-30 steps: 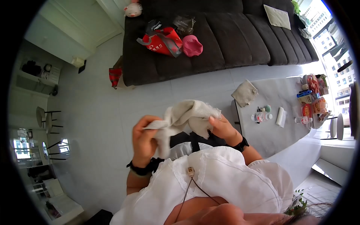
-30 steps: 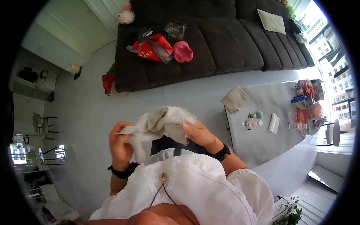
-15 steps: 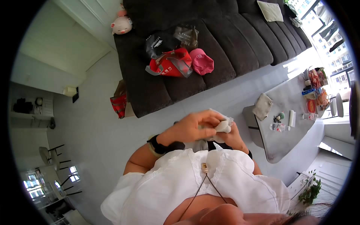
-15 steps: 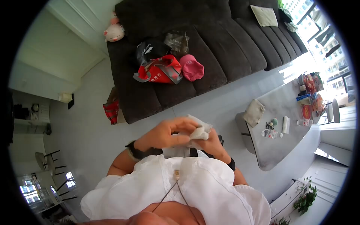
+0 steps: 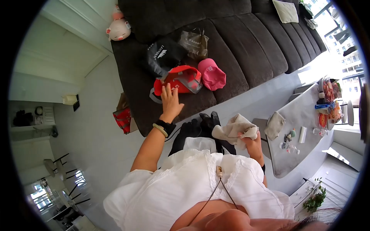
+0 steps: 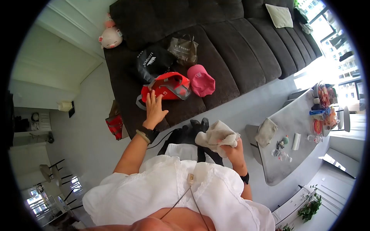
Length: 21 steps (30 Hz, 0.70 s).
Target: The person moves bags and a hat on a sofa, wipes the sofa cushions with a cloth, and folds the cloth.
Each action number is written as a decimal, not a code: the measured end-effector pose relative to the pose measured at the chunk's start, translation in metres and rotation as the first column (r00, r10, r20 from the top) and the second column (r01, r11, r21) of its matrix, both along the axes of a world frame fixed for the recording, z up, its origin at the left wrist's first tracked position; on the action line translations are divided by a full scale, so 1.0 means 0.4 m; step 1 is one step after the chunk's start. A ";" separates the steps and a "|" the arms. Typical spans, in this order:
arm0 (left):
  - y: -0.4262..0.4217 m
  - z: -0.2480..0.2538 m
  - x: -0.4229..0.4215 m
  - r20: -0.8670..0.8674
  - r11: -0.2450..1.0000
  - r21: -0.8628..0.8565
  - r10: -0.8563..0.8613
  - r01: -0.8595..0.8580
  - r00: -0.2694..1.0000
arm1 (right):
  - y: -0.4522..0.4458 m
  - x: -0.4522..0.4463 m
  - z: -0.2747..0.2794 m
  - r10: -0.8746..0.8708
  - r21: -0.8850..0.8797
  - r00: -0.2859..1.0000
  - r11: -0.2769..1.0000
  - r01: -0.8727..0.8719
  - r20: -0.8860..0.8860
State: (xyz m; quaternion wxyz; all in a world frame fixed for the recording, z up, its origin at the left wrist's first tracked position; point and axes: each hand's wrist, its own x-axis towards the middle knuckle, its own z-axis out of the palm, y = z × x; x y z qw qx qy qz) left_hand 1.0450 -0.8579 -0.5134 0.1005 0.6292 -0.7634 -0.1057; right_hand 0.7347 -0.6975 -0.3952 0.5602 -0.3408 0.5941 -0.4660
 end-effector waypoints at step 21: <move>-0.387 -0.270 0.151 0.067 0.995 0.082 0.053 -0.059 0.996 | -0.065 0.129 0.049 -0.232 0.104 0.951 0.961 0.257 -0.203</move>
